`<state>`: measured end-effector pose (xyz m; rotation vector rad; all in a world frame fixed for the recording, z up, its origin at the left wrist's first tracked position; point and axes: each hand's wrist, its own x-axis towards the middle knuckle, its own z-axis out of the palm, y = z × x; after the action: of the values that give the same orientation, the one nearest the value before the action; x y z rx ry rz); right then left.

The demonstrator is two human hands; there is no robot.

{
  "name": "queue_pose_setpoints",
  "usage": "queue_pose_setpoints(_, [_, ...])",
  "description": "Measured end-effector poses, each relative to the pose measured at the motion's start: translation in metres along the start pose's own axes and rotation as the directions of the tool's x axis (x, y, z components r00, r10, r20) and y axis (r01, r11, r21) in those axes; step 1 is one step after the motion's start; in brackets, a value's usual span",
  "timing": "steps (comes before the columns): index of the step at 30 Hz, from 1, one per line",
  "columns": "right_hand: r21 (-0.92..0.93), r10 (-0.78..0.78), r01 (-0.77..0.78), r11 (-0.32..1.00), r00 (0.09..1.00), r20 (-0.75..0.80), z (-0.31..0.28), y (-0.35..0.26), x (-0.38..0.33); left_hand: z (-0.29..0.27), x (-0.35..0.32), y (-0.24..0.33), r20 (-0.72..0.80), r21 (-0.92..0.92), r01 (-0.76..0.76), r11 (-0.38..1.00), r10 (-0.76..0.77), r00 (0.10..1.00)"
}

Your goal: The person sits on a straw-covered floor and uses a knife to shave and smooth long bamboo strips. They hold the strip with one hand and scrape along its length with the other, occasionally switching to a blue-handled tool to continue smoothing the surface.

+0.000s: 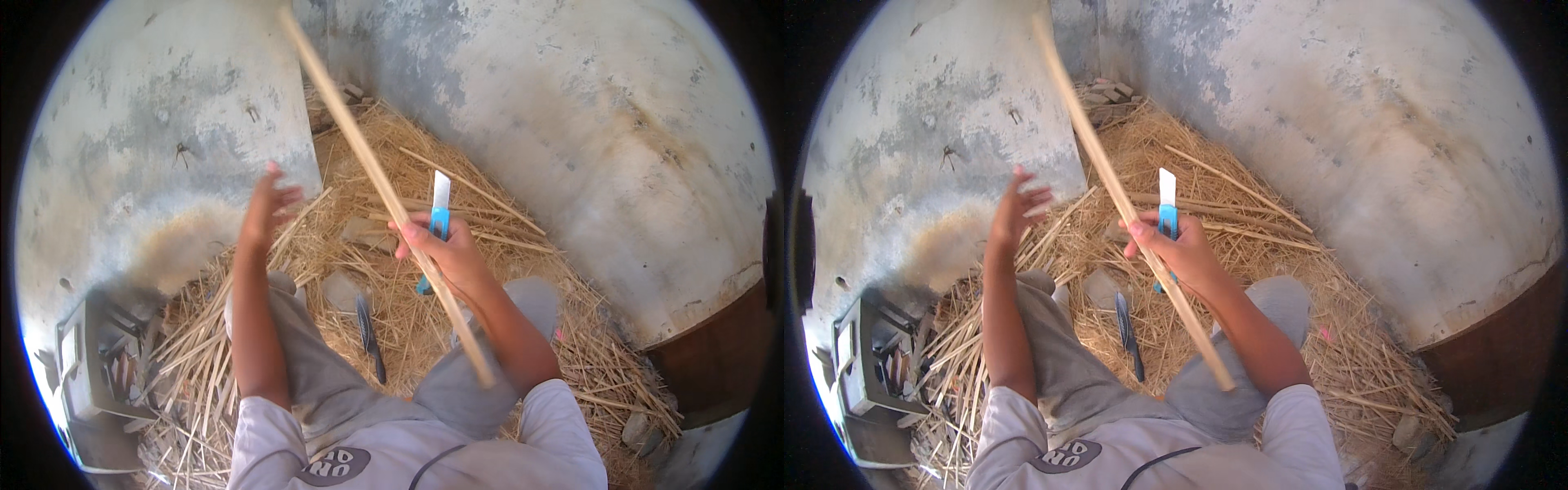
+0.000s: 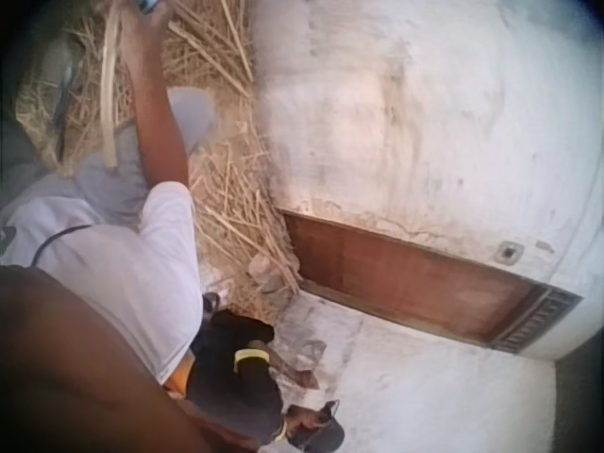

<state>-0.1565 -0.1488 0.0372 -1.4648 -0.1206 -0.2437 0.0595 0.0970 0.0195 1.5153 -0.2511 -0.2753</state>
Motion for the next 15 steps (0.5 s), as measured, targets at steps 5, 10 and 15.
queue_pose_setpoints(5, [-0.053, -0.116, 0.106, 0.993, 0.957, -0.266, -0.007, 0.001, 0.031, 0.099, -0.058, 0.005, 0.648, 0.115, -0.160, 0.980, 0.048, 0.760])
queue_pose_setpoints(10, [-0.266, -0.229, 0.152, 0.952, 0.929, -0.290, -0.014, 0.007, 0.046, 0.141, -0.092, -0.018, 0.704, -0.100, -0.059, 0.993, 0.112, 0.701])
queue_pose_setpoints(15, [-0.771, -0.346, 0.073, 0.632, 0.917, -0.198, -0.032, -0.004, 0.038, 0.142, -0.097, -0.036, 0.556, -0.060, -0.055, 0.997, 0.080, 0.827])
